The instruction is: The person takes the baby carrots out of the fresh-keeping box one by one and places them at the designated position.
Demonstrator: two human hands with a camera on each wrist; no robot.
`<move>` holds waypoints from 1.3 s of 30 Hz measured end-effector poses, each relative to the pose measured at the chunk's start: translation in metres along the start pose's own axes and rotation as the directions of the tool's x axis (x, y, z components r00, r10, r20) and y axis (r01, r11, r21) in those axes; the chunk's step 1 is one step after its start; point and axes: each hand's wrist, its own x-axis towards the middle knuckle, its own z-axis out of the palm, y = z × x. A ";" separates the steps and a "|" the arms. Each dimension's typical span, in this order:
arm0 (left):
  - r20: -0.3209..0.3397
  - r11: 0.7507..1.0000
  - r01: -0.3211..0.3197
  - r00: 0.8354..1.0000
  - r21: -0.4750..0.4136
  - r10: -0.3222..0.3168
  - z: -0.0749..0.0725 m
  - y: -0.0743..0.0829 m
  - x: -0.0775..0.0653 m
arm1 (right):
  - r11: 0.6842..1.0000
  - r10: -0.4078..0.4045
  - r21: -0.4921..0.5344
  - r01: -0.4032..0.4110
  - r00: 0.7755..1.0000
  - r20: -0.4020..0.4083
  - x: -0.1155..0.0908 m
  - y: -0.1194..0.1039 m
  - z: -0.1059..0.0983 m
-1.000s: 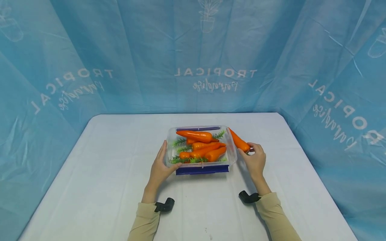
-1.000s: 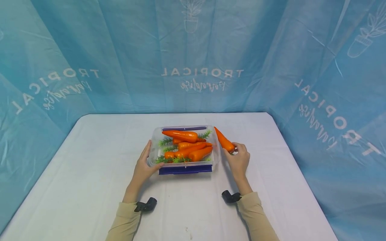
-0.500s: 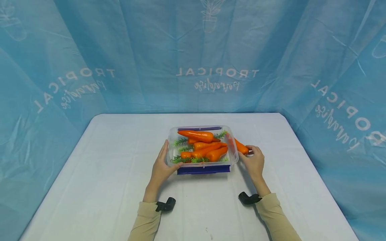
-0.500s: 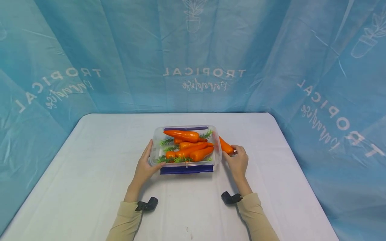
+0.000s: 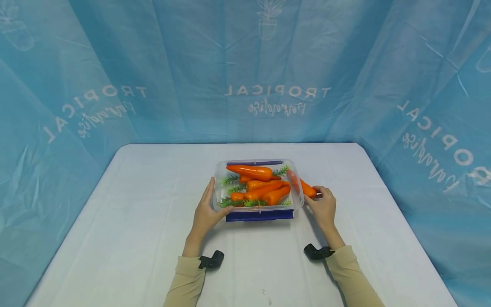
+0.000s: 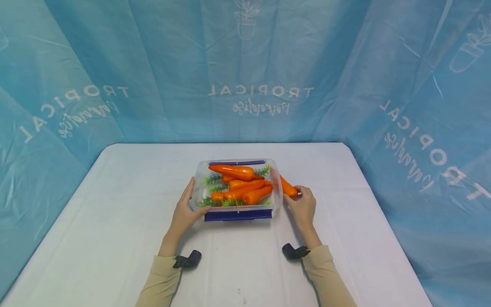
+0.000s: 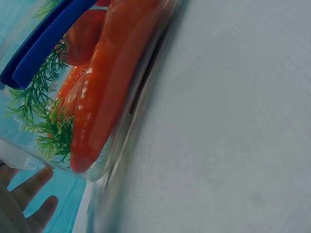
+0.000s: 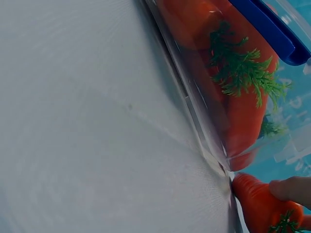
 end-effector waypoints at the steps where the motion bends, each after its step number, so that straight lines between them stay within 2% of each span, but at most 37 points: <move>1: 0.000 1.000 -0.003 1.000 -0.002 0.003 0.000 0.000 0.000 | 1.000 0.001 0.000 -0.001 1.000 0.002 0.000 0.000 0.000; 9: -0.007 1.000 -0.005 1.000 -0.004 0.005 0.001 0.000 -0.001 | 1.000 -0.008 -0.022 0.008 1.000 0.017 0.001 0.003 -0.001; 18: -0.001 1.000 -0.003 1.000 -0.013 0.003 0.000 0.002 -0.002 | 0.998 0.056 -0.046 -0.052 0.996 0.069 -0.001 0.004 -0.001; 33: -0.019 1.000 0.005 1.000 -0.006 -0.005 0.002 -0.001 0.001 | 0.994 0.021 -0.112 -0.009 0.994 0.110 0.005 -0.007 -0.008; 39: -0.013 1.000 0.010 1.000 -0.011 -0.010 0.002 -0.001 0.000 | 0.998 -0.008 -0.069 0.014 0.996 0.084 0.009 -0.018 -0.017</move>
